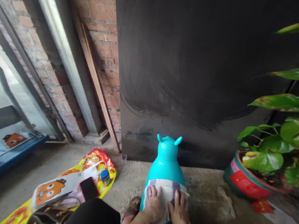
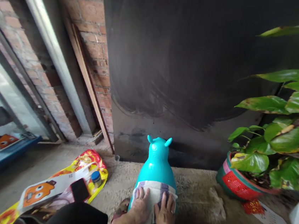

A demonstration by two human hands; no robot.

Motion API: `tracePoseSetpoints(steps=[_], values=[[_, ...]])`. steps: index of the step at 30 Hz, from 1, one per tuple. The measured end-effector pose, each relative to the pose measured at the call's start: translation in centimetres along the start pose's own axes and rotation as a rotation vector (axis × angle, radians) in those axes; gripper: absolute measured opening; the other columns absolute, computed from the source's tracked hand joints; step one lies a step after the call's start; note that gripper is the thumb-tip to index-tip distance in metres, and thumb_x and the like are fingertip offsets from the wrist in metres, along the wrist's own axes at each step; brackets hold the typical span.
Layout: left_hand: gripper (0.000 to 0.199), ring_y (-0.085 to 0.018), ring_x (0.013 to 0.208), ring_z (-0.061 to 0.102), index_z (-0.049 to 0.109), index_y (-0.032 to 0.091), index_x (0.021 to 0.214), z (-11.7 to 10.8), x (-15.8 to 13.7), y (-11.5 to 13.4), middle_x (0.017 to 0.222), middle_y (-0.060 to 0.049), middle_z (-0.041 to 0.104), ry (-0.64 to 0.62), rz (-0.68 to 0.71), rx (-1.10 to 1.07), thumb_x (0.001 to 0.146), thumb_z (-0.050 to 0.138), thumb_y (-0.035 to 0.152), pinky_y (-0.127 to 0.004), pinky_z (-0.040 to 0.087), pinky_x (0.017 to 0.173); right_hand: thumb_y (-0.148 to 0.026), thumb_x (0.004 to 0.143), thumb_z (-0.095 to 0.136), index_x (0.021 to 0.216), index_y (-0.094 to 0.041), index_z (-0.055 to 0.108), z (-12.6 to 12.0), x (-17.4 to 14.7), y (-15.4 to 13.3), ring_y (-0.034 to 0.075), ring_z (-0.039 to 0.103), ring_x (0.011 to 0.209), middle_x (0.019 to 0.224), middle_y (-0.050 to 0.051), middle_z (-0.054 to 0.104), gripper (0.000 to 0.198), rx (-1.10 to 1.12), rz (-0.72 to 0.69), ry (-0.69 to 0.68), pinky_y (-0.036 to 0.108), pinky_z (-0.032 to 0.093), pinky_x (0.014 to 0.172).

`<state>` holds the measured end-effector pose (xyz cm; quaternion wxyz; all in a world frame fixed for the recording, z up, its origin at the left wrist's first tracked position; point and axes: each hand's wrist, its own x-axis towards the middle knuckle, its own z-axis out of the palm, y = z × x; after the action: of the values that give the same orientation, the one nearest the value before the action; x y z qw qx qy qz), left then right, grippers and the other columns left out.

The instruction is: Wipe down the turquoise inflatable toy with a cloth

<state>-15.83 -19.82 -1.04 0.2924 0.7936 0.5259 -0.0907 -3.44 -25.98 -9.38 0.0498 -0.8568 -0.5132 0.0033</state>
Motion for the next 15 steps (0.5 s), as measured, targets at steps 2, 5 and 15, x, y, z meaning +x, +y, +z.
tracePoseSetpoints(steps=[2,5,15], values=[[0.096,-0.042,0.144,0.004,0.015,0.008,0.150,0.4,-0.3,-0.3,0.157,-0.026,0.010,0.012,0.022,-0.021,0.066,0.058,0.031,-0.051,0.013,0.119,-0.036,0.093,0.045,0.139,-0.008,0.046,0.1,-0.5,-0.2,0.037,0.047,0.128,0.143,0.023,0.042,0.054,-0.006,-0.011,0.009,0.048,0.051,0.093],[0.101,-0.040,0.145,0.004,0.017,0.011,0.150,1.6,-1.6,-1.1,0.157,-0.025,0.007,0.015,0.038,-0.051,0.060,0.061,0.027,-0.050,0.018,0.118,-0.040,0.093,0.041,0.135,-0.005,0.050,1.8,-3.5,0.5,0.038,0.047,0.128,0.142,0.026,0.043,0.055,-0.013,-0.062,0.101,0.048,0.048,0.098],[0.100,-0.034,0.145,-0.001,0.020,0.013,0.150,3.0,-2.3,-2.3,0.159,-0.018,0.006,0.003,0.059,-0.149,0.059,0.061,0.028,-0.041,0.013,0.121,-0.038,0.095,0.029,0.134,-0.022,0.055,1.8,-3.4,1.3,0.036,0.057,0.118,0.140,0.013,0.050,0.049,-0.047,-0.041,0.116,0.050,0.050,0.094]])
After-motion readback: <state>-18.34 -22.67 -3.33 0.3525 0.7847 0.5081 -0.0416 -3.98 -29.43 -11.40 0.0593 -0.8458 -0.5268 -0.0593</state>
